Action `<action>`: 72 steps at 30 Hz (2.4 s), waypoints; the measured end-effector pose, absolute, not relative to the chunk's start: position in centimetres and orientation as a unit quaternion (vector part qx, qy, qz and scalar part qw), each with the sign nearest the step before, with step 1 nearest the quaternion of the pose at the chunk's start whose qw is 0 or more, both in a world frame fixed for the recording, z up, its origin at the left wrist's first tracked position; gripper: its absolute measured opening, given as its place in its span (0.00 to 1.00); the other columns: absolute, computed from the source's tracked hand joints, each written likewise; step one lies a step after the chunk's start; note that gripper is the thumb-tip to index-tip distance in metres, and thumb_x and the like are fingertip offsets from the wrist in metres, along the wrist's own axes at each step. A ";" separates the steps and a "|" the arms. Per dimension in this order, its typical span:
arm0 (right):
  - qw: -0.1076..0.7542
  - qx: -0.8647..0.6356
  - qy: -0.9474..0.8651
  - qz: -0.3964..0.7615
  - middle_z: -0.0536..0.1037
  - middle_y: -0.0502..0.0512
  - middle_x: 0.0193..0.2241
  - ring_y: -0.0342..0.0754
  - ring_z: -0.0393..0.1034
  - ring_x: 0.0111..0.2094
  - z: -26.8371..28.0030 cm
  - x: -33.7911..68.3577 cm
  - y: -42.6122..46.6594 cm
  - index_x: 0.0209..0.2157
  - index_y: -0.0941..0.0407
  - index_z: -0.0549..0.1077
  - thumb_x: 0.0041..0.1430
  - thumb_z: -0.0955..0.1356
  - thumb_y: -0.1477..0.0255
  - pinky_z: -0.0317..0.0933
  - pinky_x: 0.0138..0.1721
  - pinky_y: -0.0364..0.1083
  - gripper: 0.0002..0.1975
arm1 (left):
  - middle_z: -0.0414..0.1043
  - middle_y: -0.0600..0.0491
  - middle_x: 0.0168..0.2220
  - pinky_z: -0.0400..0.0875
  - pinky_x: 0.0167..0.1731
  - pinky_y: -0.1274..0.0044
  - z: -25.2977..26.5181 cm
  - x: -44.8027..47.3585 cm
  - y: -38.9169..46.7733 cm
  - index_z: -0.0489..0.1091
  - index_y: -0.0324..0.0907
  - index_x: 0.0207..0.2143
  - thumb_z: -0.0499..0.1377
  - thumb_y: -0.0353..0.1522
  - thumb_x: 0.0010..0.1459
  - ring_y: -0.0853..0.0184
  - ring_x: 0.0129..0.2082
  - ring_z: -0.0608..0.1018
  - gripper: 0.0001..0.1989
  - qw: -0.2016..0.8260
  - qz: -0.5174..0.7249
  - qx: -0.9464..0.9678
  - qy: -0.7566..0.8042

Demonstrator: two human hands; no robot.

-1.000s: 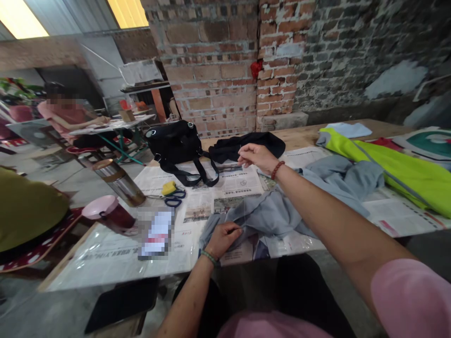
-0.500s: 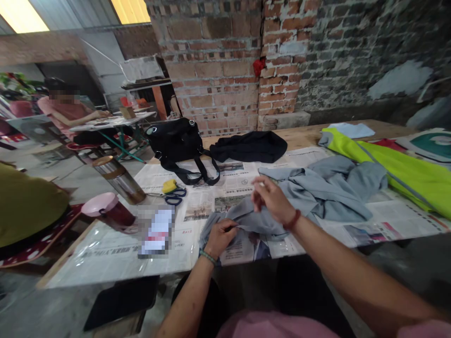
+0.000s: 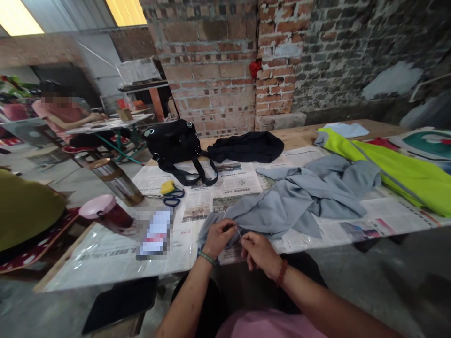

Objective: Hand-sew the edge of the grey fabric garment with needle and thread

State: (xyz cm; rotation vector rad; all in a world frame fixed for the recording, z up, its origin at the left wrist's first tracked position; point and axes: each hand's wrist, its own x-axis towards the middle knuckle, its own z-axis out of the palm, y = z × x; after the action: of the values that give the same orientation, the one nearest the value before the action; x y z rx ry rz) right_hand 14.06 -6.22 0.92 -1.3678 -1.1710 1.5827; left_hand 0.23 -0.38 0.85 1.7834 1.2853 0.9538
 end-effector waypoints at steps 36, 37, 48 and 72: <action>0.355 -0.560 -0.509 0.549 0.68 0.42 0.16 0.39 0.64 0.11 0.8 15.2 -5.3 0.33 0.54 0.57 0.53 0.58 0.75 0.49 0.12 0.37 0.04 | 0.74 0.56 0.28 0.68 0.32 0.80 1.0 0.5 -0.7 0.72 0.41 0.29 0.54 0.24 0.46 0.71 0.29 0.74 0.09 0.325 0.328 0.750 0.473; 0.324 -0.566 -0.544 0.528 0.66 0.42 0.14 0.40 0.62 0.10 1.6 16.1 -5.7 0.33 0.54 0.58 0.54 0.58 0.74 0.49 0.12 0.37 0.03 | 0.74 0.56 0.28 0.68 0.33 0.79 0.9 0.5 -0.7 0.72 0.41 0.28 0.54 0.23 0.46 0.71 0.30 0.74 0.09 0.317 0.331 0.753 0.472; 0.339 -0.504 -0.704 0.369 0.76 0.54 0.28 0.47 0.68 0.31 4.4 19.9 -0.3 0.28 0.56 0.76 0.48 0.65 0.71 0.60 0.34 0.44 0.08 | 0.73 0.54 0.29 0.68 0.36 0.78 1.3 0.6 -0.6 0.72 0.43 0.26 0.55 0.23 0.46 0.69 0.32 0.73 0.09 0.319 0.350 0.761 0.443; 0.487 -0.475 -0.400 0.614 0.74 0.47 0.23 0.38 0.67 0.18 1.4 17.9 1.7 0.27 0.56 0.61 0.48 0.65 0.65 0.49 0.16 0.36 0.11 | 0.73 0.56 0.25 0.66 0.28 0.80 1.3 0.6 -0.5 0.73 0.42 0.25 0.57 0.30 0.48 0.69 0.26 0.73 0.05 0.336 0.313 0.740 0.491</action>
State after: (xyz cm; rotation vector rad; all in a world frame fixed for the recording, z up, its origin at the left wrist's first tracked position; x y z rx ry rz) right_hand 17.94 1.71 1.41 -1.1558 -0.9725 1.4928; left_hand 0.61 -0.52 1.29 1.9303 1.2806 0.8149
